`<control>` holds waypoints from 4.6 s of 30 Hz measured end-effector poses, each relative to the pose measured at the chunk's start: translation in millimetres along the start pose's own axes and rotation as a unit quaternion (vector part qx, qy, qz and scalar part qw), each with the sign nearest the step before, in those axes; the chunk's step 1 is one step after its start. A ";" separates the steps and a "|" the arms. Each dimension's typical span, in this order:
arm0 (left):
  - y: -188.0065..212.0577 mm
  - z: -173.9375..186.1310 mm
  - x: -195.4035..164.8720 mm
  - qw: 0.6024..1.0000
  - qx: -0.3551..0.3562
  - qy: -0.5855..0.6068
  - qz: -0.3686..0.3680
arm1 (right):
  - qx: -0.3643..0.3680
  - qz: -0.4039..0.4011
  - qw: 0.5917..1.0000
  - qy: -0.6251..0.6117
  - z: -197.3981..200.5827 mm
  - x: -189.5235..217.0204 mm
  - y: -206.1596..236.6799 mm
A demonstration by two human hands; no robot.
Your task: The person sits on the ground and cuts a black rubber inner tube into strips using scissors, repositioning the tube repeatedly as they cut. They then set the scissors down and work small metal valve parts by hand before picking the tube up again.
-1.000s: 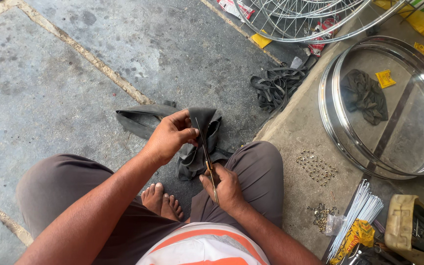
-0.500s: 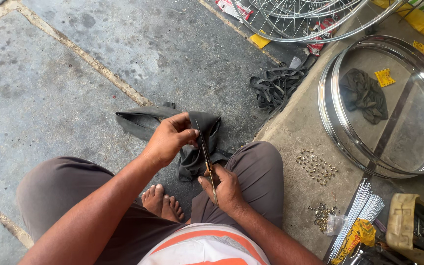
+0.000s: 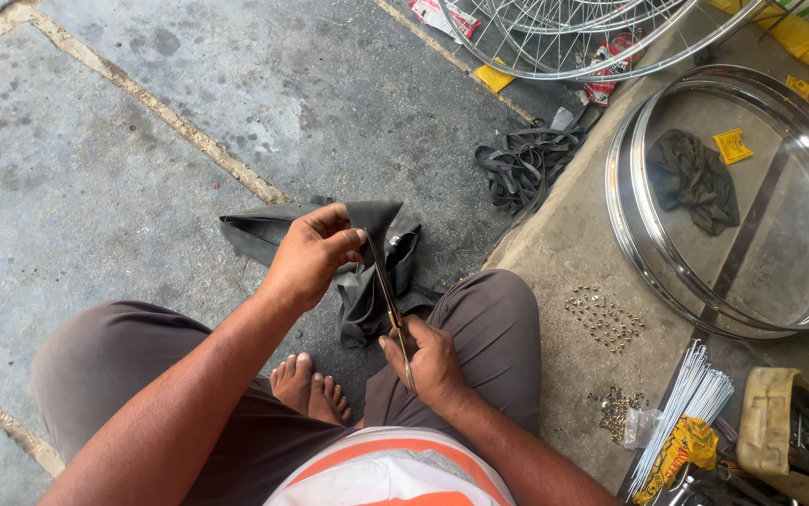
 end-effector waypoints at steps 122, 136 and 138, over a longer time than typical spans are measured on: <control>-1.6 7.0 6.1 1.000 -0.003 -0.020 0.020 | 0.011 0.009 1.000 0.008 -1.2 -0.8 -0.9; 5.4 -6.0 6.5 0.994 0.023 -0.096 0.040 | 0.016 -0.034 0.999 -0.003 0.1 -6.3 -0.9; 4.7 -4.9 6.4 0.994 0.021 -0.102 0.021 | 0.012 -0.023 1.000 0.000 0.4 -5.3 -0.8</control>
Point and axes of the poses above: each hand's wrist, its own y-axis away from the middle knuckle, its own z-axis out of the back of the hand, x = y × z, the point moved 7 cm from there along -y, towards the middle knuckle, and after that the axes turned 1 degree about y, right-handed, at the moved point
